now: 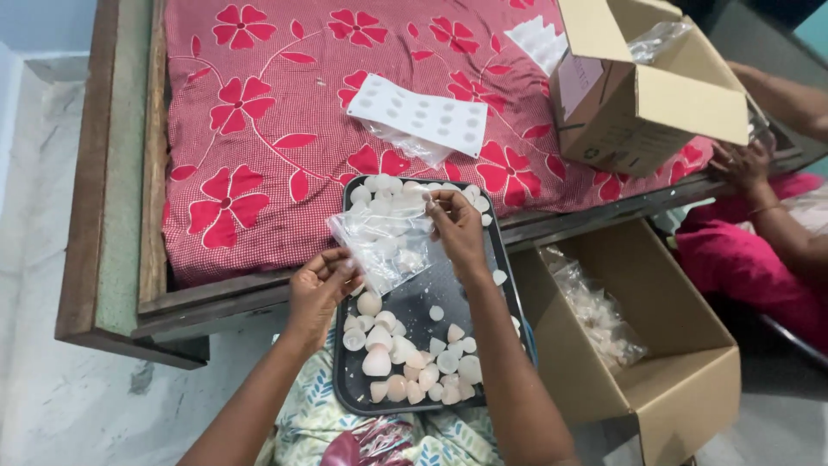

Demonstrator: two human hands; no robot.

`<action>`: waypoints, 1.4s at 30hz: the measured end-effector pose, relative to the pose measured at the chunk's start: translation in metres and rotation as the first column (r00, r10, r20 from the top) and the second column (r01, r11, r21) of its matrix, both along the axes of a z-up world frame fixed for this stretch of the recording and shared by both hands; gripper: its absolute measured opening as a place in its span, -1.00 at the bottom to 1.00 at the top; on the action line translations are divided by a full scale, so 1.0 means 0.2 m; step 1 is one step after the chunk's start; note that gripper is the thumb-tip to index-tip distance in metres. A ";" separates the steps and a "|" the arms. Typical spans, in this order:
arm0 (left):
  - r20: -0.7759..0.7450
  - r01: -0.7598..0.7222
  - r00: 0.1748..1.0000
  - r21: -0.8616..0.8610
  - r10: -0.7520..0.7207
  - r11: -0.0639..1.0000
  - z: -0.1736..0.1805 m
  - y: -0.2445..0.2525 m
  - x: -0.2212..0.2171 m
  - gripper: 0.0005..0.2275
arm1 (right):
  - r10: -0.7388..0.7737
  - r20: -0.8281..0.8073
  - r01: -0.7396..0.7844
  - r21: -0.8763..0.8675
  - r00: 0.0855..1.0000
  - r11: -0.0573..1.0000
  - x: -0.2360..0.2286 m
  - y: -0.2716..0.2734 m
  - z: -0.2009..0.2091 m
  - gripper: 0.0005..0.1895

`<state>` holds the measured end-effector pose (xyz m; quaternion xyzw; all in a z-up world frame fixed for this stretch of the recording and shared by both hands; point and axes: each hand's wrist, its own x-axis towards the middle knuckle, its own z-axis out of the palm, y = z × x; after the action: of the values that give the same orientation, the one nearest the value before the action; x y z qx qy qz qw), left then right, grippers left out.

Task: The person sits on the floor and packs white shell-shaped items one at a time from a black tray into small clear plastic bags, seals each bag, and places the filled bags into a cardboard box beside them. Other workers pack similar bags nearby.

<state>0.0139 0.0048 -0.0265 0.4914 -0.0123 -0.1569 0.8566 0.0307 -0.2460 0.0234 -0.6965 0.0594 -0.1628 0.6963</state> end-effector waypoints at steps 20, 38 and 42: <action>0.313 -0.261 0.928 0.160 0.202 0.952 0.12 0.00 -0.06 -0.81 | 0.112 -0.054 -0.124 -0.481 0.992 0.868 -0.20 0.46 0.32 -0.46; 0.737 -0.599 0.651 0.353 0.180 0.719 0.26 0.06 -0.09 -0.78 | 0.173 0.037 -0.153 -0.309 0.984 0.939 -0.17 0.45 0.15 -0.75; 0.705 -0.607 0.672 0.349 0.227 0.714 0.27 0.07 -0.09 -0.81 | 0.078 0.284 0.144 -0.679 0.956 0.720 -0.21 0.45 0.11 -0.93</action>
<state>-0.0042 0.0187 0.0270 0.7298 -0.1258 0.2265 0.6327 -0.0121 -0.1552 0.0458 -0.8727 -0.0970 -0.2869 0.3829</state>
